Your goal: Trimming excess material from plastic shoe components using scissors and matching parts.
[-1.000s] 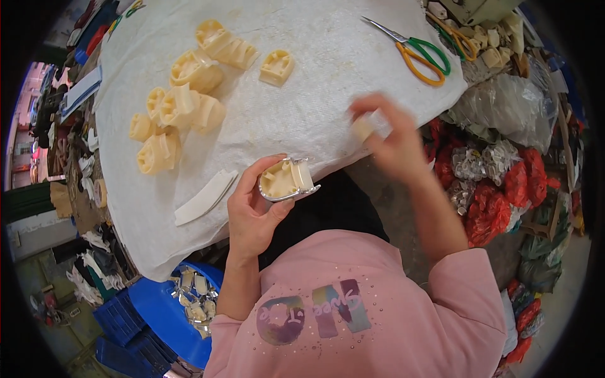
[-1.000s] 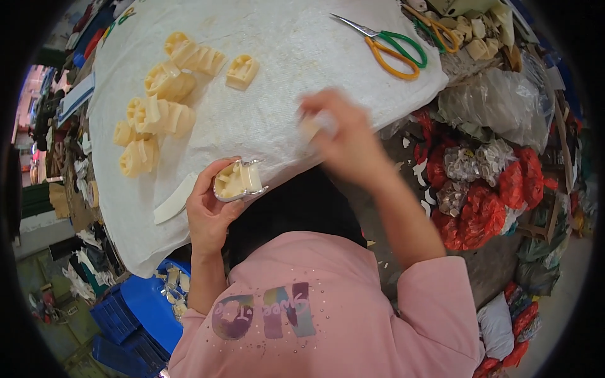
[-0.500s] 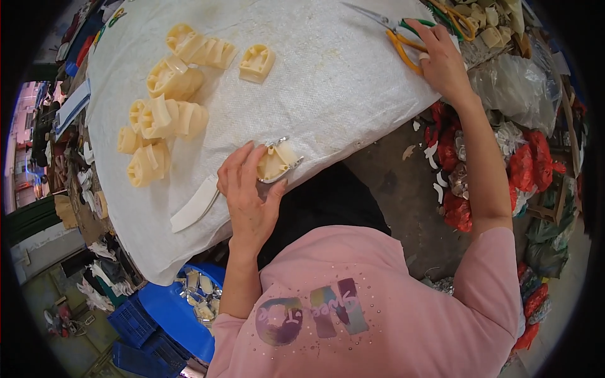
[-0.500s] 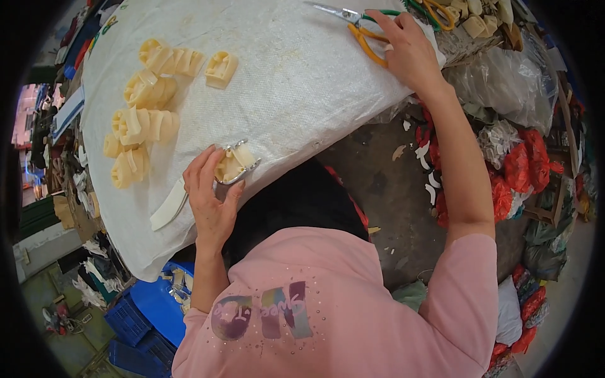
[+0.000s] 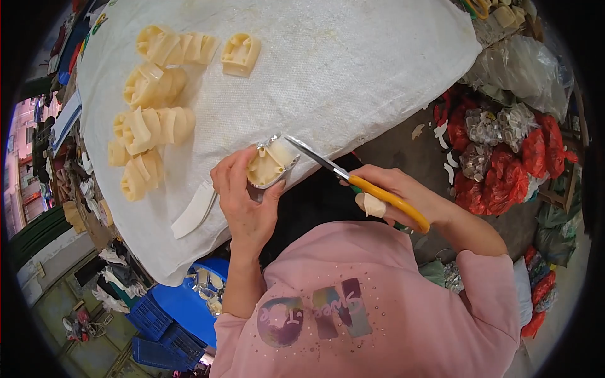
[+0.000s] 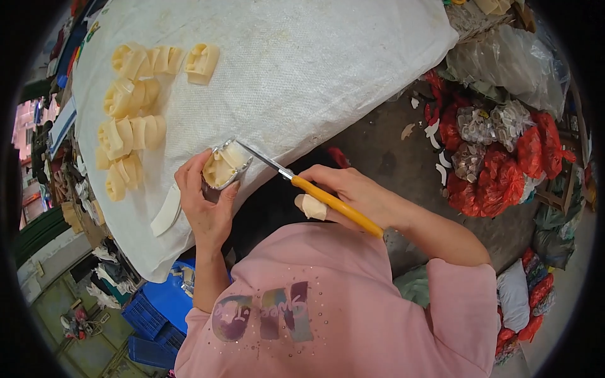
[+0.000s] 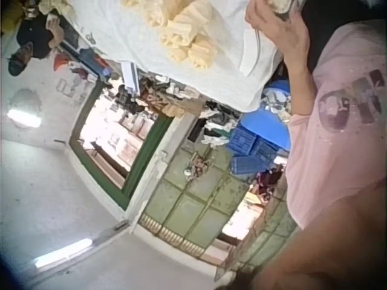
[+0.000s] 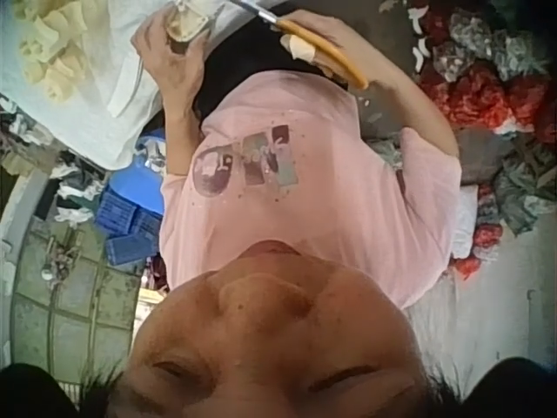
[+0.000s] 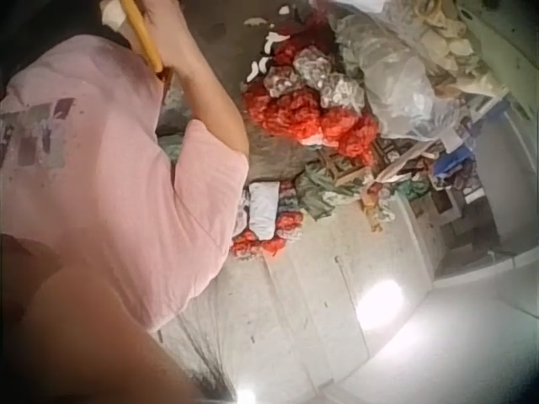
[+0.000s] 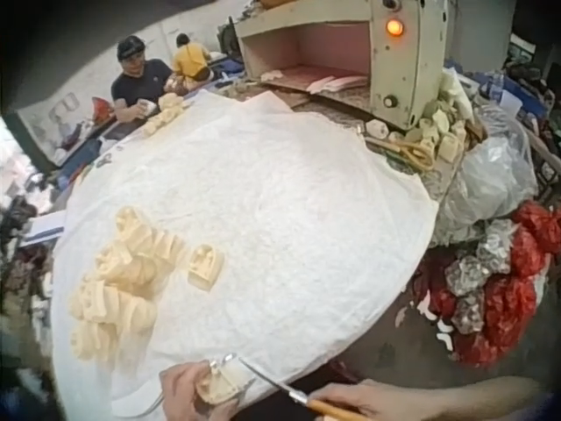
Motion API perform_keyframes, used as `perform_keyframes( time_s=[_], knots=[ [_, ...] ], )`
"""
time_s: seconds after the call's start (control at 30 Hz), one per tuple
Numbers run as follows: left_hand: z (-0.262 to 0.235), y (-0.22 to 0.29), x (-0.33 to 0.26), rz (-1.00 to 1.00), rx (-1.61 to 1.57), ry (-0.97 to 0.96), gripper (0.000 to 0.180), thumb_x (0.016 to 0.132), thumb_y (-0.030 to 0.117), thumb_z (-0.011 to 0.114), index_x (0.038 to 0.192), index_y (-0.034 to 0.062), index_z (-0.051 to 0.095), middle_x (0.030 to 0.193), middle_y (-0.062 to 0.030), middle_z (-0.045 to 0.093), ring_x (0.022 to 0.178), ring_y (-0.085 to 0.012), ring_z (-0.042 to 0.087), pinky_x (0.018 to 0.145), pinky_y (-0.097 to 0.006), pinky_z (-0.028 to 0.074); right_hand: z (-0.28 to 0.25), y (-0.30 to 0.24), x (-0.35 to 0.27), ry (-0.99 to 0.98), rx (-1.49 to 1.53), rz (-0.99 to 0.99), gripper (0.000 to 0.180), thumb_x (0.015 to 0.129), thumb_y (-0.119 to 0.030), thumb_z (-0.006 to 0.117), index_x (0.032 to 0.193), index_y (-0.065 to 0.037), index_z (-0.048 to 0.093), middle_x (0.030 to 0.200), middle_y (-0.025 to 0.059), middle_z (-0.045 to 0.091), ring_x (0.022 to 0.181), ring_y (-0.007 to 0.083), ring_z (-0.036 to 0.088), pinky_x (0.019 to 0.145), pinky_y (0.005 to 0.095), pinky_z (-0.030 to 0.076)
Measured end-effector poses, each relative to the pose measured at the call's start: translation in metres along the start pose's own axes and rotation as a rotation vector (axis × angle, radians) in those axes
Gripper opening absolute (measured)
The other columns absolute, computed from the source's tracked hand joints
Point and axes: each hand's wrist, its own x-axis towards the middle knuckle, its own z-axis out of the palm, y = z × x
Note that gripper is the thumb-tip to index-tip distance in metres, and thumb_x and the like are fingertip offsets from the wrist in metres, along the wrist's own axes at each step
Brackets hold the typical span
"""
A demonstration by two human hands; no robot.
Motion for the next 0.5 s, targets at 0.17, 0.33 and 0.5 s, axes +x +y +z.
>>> perform_keyframes(
  time_s=[0.17, 0.33, 0.5],
  knots=[
    [0.002, -0.002, 0.000, 0.006, -0.009, 0.001, 0.055, 0.072, 0.022, 0.075, 0.119, 0.0003, 0.054, 0.112, -0.0148, 0.051, 0.105, -0.0281, 0.050, 0.088, -0.035, 0.042, 0.001, 0.007, 0.014, -0.107, 0.053, -0.072, 0.034, 0.085, -0.016, 0.060, 0.115, -0.004, 0.051, 0.090, 0.0061, 0.060, 0.082, 0.0136, 0.058, 0.073, 0.0275, 0.045],
    [0.001, -0.003, 0.000, 0.015, 0.015, -0.008, 0.055, 0.072, 0.021, 0.074, 0.118, 0.0004, 0.054, 0.112, -0.0152, 0.052, 0.105, -0.0285, 0.050, 0.088, -0.036, 0.042, 0.007, 0.006, 0.018, -0.095, 0.138, -0.018, 0.033, 0.086, -0.016, 0.060, 0.115, -0.004, 0.051, 0.091, 0.0062, 0.059, 0.079, 0.0127, 0.055, 0.071, 0.0269, 0.044],
    [0.002, -0.003, 0.000, 0.020, 0.013, 0.005, 0.055, 0.072, 0.021, 0.074, 0.119, 0.0006, 0.054, 0.111, -0.0154, 0.051, 0.105, -0.0287, 0.050, 0.089, -0.036, 0.042, 0.010, 0.003, 0.020, -0.102, 0.194, 0.066, 0.033, 0.085, -0.013, 0.058, 0.115, -0.004, 0.051, 0.089, 0.0038, 0.058, 0.066, 0.0101, 0.054, 0.059, 0.0244, 0.044]
  ],
)
